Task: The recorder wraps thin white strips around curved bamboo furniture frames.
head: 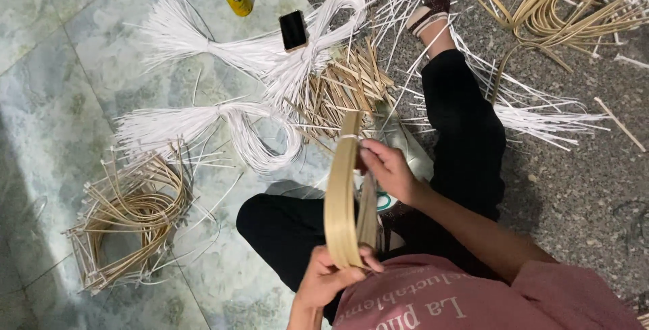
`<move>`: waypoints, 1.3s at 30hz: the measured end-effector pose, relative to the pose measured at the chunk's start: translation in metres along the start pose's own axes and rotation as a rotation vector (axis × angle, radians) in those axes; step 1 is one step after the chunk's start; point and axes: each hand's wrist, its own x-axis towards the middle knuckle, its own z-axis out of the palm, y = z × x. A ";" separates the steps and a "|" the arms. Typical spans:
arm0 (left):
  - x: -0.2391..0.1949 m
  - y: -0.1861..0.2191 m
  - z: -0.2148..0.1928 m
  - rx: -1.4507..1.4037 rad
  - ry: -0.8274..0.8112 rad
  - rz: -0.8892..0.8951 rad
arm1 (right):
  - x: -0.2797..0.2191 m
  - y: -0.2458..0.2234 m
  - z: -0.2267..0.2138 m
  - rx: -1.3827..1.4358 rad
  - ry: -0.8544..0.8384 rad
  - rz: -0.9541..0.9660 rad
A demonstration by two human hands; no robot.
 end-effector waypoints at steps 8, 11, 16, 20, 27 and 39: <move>0.037 0.015 0.042 -0.428 -0.005 -0.110 | 0.000 -0.010 -0.001 -0.041 0.229 -0.046; 0.045 -0.006 0.039 -0.525 0.142 -0.071 | 0.019 0.010 -0.024 -0.282 0.293 0.095; 0.016 -0.024 0.012 -0.326 0.221 0.050 | 0.075 0.031 -0.125 -0.954 0.525 0.148; -0.011 0.023 -0.030 -0.292 0.308 0.374 | -0.002 0.124 -0.346 -1.357 0.815 -0.366; -0.001 0.053 -0.055 -0.333 0.383 0.632 | -0.239 0.252 -0.453 -1.254 0.721 0.353; 0.054 0.042 -0.025 -0.045 -0.119 0.657 | -0.086 -0.041 -0.105 -0.393 0.350 0.140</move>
